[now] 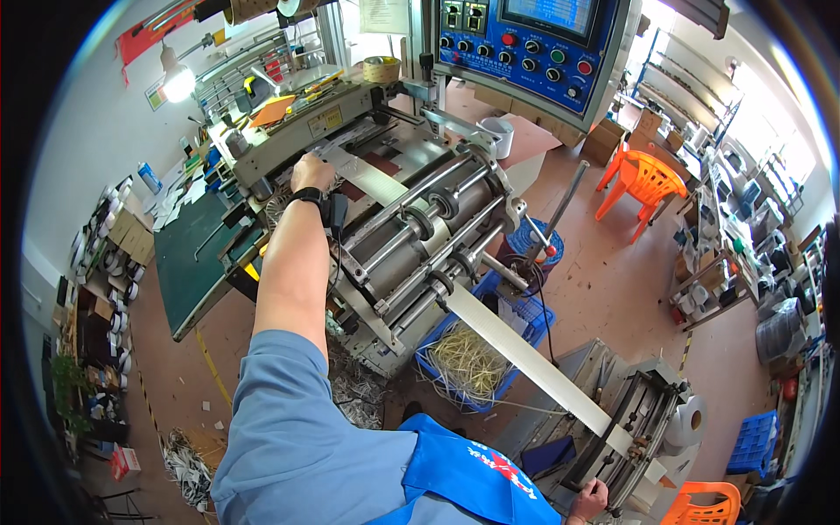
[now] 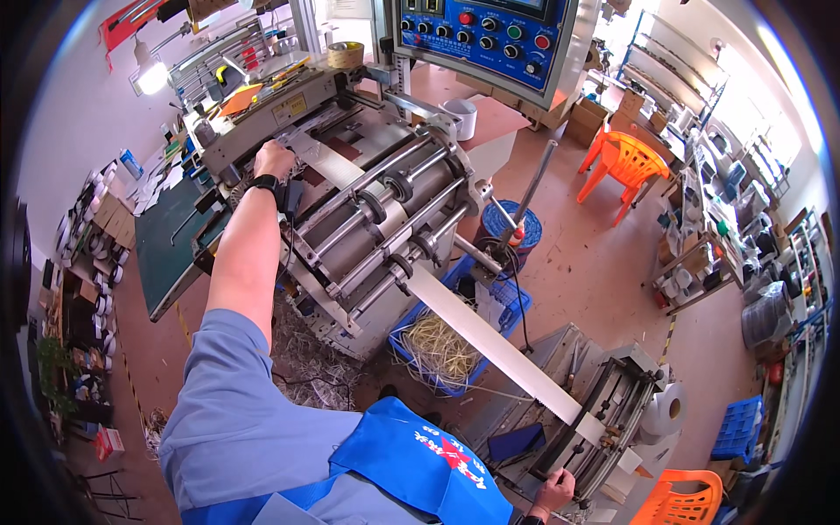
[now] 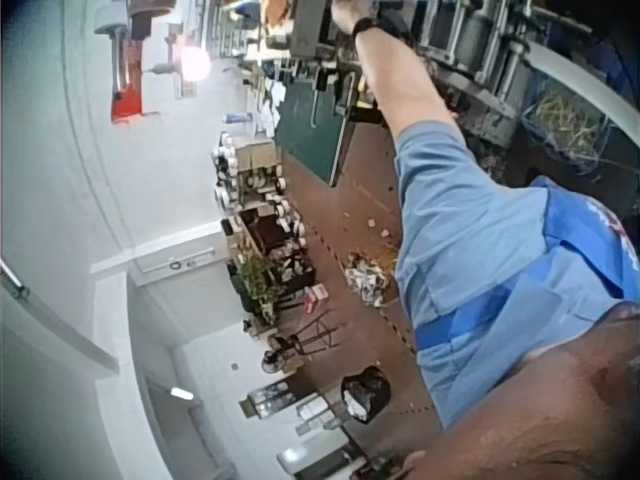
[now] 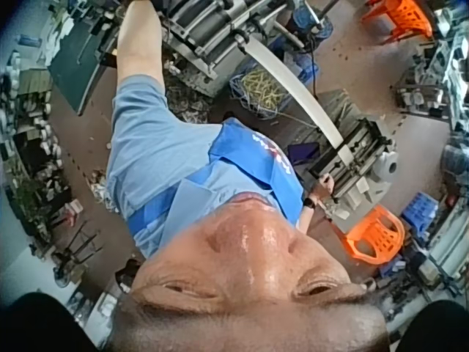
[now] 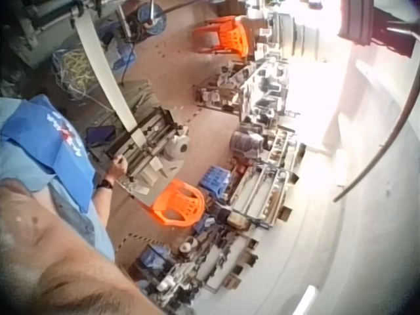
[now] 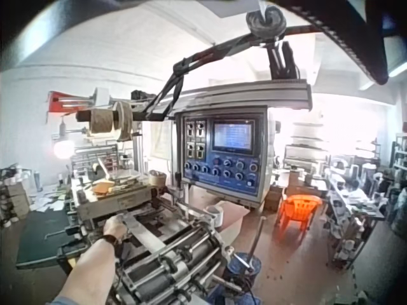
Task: Operating and monitoring an industrial machine processing a continuous strip of material.
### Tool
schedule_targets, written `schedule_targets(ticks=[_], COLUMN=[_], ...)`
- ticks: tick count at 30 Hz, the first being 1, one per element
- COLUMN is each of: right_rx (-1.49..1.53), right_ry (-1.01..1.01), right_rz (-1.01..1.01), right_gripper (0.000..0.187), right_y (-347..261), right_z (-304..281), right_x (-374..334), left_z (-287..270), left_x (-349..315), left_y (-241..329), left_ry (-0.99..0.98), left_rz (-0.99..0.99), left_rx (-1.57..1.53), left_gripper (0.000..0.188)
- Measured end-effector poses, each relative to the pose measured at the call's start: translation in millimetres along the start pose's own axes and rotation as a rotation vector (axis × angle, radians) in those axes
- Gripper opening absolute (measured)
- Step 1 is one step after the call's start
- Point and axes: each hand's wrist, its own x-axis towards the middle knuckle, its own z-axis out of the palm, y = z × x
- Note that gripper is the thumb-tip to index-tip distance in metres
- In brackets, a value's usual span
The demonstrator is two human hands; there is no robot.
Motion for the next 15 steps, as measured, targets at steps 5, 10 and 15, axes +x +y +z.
schedule_targets(ticks=[5,10,15], right_rx=[-0.021,-0.015,0.026], right_ry=[-0.005,0.003,0.082], right_rz=[0.011,-0.009,-0.123], right_gripper=[0.018,0.017,0.015], right_y=[7,9,-34], right_z=[5,3,-1], right_x=[-1,0,3], left_z=[6,4,14], left_x=[10,6,17], left_y=[-1,0,-6], left_ry=[-0.097,-0.071,-0.009], left_rz=[0.041,0.037,0.152], left_rx=[0.06,0.059,0.131], left_gripper=[0.038,0.038,0.039])
